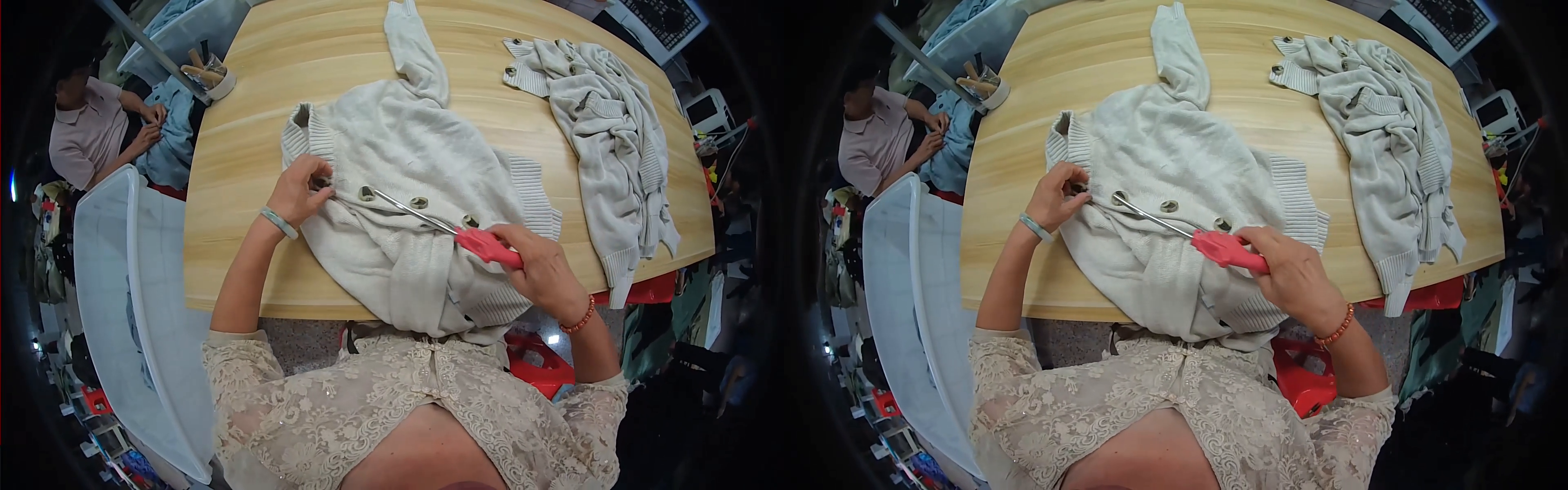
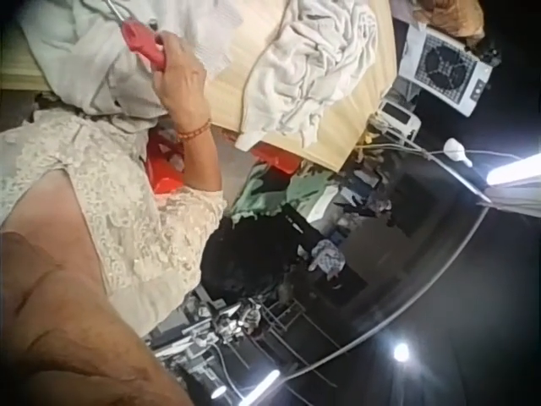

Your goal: Trimming loose threads and inspecting sweaters at a workbench.

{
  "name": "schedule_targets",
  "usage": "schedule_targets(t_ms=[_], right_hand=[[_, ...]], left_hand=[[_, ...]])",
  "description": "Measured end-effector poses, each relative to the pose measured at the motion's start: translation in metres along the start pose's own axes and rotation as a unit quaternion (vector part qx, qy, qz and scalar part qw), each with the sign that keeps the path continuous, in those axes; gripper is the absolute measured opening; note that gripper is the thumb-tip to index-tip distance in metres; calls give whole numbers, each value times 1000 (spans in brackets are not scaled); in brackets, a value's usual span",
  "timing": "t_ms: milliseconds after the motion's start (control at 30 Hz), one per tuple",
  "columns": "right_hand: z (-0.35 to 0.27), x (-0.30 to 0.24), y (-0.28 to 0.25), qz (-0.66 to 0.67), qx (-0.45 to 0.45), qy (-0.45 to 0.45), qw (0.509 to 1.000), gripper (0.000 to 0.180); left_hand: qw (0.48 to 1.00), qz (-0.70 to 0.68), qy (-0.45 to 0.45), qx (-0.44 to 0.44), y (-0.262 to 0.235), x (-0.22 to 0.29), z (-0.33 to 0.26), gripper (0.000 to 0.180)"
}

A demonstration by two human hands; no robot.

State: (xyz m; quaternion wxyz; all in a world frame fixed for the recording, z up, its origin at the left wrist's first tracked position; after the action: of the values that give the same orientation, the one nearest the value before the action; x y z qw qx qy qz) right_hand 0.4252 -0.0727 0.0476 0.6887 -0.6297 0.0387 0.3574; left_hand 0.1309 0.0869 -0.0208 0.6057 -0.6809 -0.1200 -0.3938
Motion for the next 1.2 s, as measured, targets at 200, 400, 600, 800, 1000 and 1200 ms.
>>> schedule_targets(t_ms=[200, 400, 600, 800, 1000, 1200], right_hand=[[21, 2, 16, -18, -26, 32, 999, 33], [37, 0, 37, -23, -104, 43, 993, 30], [53, -1, 45, -61, -142, 35, 987, 23], [72, -20, 68, -27, -202, 20, 979, 22], [62, -13, 62, -28, -212, 47, 976, 22], [31, 5, 24, -25, -118, 69, 990, 26]], left_hand=[[999, -27, 25, -5, 0, -3, -6, 28], [997, -47, 69, 3, -1, -5, -5, 25], [998, -53, 37, -11, 1, -4, 0, 18], [993, -110, 36, 32, -6, -17, -3, 19], [983, 85, 130, 97, -7, 34, -16, 24], [983, 32, 172, 51, 34, 75, -7, 29]])
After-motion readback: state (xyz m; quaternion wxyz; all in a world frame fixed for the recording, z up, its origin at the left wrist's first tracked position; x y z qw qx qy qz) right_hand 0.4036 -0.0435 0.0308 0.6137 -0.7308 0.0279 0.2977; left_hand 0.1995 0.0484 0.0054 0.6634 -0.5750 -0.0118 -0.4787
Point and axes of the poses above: each hand's wrist, its own z-axis towards the middle knuckle, its own y-axis out of the palm, x = y × z, the point moved 10 cm from there along z, towards the middle knuckle, and after that the axes turned 4 degrees about -y, right-handed, at the moved point
